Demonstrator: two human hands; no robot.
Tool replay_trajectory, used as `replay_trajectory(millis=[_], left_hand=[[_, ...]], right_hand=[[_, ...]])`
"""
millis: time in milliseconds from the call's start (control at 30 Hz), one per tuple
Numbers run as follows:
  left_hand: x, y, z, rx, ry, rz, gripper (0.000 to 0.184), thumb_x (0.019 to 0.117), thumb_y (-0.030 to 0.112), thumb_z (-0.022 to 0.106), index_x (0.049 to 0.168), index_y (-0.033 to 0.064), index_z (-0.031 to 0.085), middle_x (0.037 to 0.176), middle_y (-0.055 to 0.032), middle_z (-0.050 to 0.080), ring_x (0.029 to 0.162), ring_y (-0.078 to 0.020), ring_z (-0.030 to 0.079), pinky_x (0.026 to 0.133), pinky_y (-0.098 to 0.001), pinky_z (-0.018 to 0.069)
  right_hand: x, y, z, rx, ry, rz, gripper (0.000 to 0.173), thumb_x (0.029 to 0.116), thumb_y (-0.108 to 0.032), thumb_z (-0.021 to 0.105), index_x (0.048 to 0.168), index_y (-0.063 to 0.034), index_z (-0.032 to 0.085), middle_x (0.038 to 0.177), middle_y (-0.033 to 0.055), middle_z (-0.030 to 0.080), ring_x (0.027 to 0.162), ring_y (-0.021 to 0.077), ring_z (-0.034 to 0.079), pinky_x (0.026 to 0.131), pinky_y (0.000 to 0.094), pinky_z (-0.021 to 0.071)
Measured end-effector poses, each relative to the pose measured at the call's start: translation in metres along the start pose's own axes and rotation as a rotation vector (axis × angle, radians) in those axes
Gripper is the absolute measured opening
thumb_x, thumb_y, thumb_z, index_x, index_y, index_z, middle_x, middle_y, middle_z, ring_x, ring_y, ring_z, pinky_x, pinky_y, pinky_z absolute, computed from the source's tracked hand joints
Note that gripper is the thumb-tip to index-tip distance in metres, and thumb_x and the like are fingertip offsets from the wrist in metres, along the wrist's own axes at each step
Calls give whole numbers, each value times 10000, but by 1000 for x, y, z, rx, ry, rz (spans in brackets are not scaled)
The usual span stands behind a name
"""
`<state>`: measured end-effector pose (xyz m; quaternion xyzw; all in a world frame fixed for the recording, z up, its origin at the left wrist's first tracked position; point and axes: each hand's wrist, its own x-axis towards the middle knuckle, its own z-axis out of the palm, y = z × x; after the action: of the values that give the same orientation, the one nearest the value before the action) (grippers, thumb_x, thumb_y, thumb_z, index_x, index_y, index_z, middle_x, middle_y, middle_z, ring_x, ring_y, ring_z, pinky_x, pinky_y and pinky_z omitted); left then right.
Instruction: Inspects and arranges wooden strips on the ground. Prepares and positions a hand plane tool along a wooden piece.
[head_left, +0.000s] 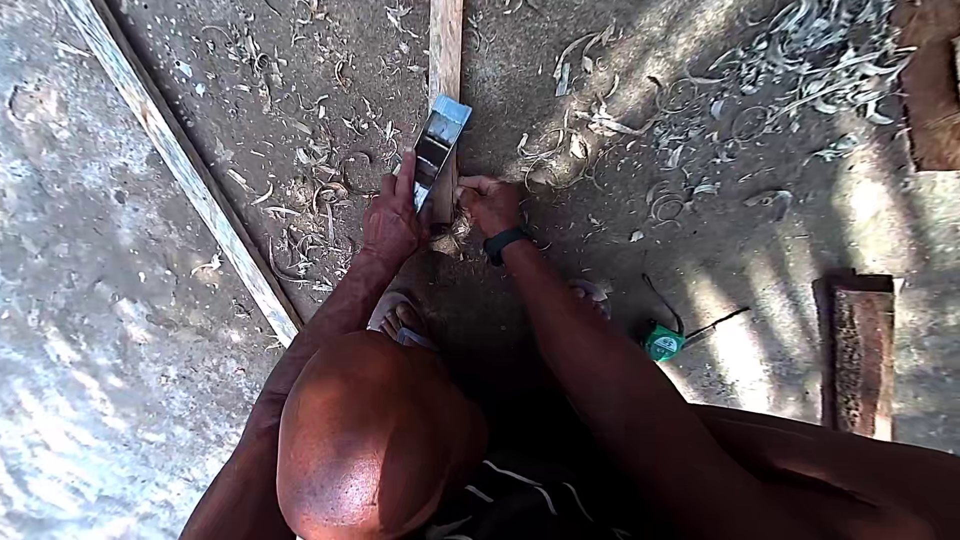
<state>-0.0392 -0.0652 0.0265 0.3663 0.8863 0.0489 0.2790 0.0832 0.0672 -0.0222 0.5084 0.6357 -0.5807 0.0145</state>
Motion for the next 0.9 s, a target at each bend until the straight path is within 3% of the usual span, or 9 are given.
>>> replay_trajectory(millis=[100,233,267,333,400,533,667,800,900], left_hand=[[61,24,-20,-22,50,-7,962,920,391,661,1678,250,85,1426,-201,534,1020,-355,695,801,-532,595],[45,26,-25,-55,150,51,922,911,368,662,1669,196,167,1383,-218,567,1006,-360,698,798,-520,597],[18,31,-41,-72,98,45,899,928,315,671,1664,154,180,1391,-249,558,1037,-389,690,827,-530,591],[-42,40,-81,-65,-233,-29,923,1014,229,644,1669,158,0,1518,-285,428,1187,-433,632,949,-548,549],[-75,-6,-26,-71,-60,83,909,962,263,694,1670,173,130,1360,-292,525,966,-438,680,733,-568,592],[-99,-54,33,-32,6,78,853,947,368,696,1648,165,254,1328,-254,585,972,-413,696,751,-571,594],[-35,-24,15,19,30,83,828,957,396,639,1648,167,244,1318,-246,589,940,-401,701,721,-555,595],[79,27,-33,5,34,17,955,920,387,650,1676,226,89,1446,-211,522,1022,-362,699,814,-543,594],[118,35,-51,-12,70,62,1012,892,366,686,1677,243,59,1472,-200,504,1063,-357,692,838,-547,592]], right_hand=[[1,-7,0,80,9,37,208,933,-160,723,1122,-83,763,1017,91,768,865,193,740,823,433,618],[-1,-5,-2,162,-14,31,194,933,-147,732,1105,-58,744,1009,103,755,848,195,724,789,426,611],[0,-4,-1,162,-9,19,187,934,-147,730,1098,-57,745,1001,98,758,847,189,728,793,419,614],[0,-1,1,158,5,0,183,934,-149,727,1091,-59,752,976,93,763,823,181,731,787,409,617],[0,2,1,131,11,-11,192,935,-156,717,1098,-62,753,965,90,764,810,181,730,793,417,614],[-1,0,1,25,35,-32,221,952,-199,697,1138,-101,766,1023,71,773,875,176,739,850,423,605],[0,-2,1,-5,39,-15,220,952,-205,690,1132,-107,767,1012,73,770,869,179,731,850,434,595],[-2,-4,5,57,54,0,205,947,-174,701,1119,-88,768,997,85,769,853,184,735,824,423,611],[-1,-4,3,83,56,-7,185,942,-168,705,1092,-78,765,963,89,764,828,184,725,800,426,603]])
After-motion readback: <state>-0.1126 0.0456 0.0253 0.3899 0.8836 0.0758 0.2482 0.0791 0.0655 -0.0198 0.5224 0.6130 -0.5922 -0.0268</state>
